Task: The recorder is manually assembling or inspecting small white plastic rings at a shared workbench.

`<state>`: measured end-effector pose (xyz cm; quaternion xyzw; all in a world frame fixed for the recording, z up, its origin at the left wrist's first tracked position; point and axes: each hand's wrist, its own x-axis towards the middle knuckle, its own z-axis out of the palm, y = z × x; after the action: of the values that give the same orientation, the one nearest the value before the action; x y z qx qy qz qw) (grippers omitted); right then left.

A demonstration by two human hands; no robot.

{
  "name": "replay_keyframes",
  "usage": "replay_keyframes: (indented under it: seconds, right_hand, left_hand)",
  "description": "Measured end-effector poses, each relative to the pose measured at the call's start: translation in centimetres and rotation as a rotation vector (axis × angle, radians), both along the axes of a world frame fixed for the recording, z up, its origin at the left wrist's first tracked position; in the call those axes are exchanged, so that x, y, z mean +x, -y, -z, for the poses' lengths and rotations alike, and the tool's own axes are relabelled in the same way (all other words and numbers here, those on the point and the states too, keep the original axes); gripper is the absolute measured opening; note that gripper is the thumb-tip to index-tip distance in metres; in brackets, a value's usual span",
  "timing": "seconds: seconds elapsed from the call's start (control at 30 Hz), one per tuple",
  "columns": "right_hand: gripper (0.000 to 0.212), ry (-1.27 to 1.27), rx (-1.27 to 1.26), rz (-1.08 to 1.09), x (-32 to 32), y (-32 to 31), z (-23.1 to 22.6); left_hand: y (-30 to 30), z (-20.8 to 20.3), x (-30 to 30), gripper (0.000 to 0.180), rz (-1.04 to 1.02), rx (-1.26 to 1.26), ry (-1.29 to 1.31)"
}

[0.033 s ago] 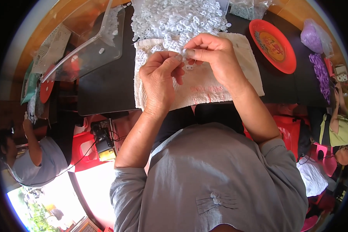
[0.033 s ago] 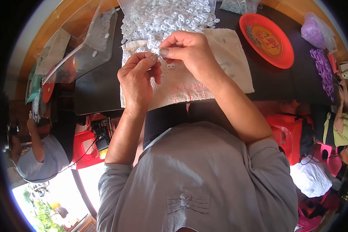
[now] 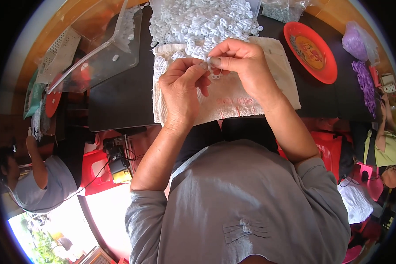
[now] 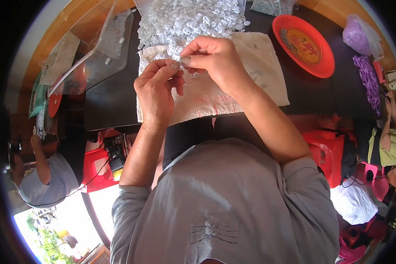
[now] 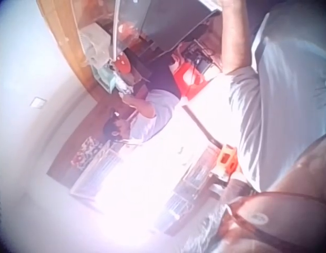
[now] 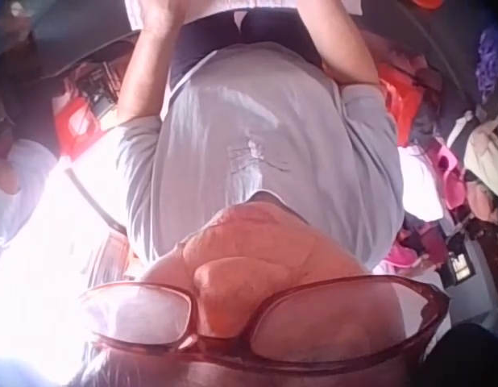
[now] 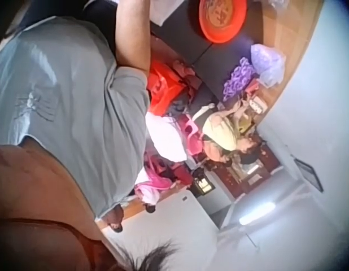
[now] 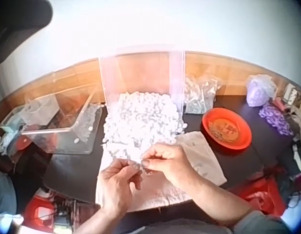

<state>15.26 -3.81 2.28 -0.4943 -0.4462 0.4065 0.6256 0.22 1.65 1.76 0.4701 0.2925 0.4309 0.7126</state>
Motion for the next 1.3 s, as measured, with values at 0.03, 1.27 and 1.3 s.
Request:
replay_keyframes:
  seconds: [0.03, 1.27, 1.3]
  right_hand:
    - [0.011, 0.001, 0.014, -0.027, -0.1, 0.0, 0.1]
    - [0.007, 0.763, 0.144, -0.009, -2.0, -0.1, 2.5]
    - [0.01, 0.976, 0.263, 0.044, -2.4, 0.0, 2.5]
  left_hand:
    - [0.0, 0.0, 0.0, 0.011, 0.007, 0.014, 0.004]
    - [0.6, 0.9, -3.6, 0.01, -0.245, 0.392, -0.316]
    - [0.2, 1.4, -3.8, 0.009, -0.262, 0.388, -0.29]
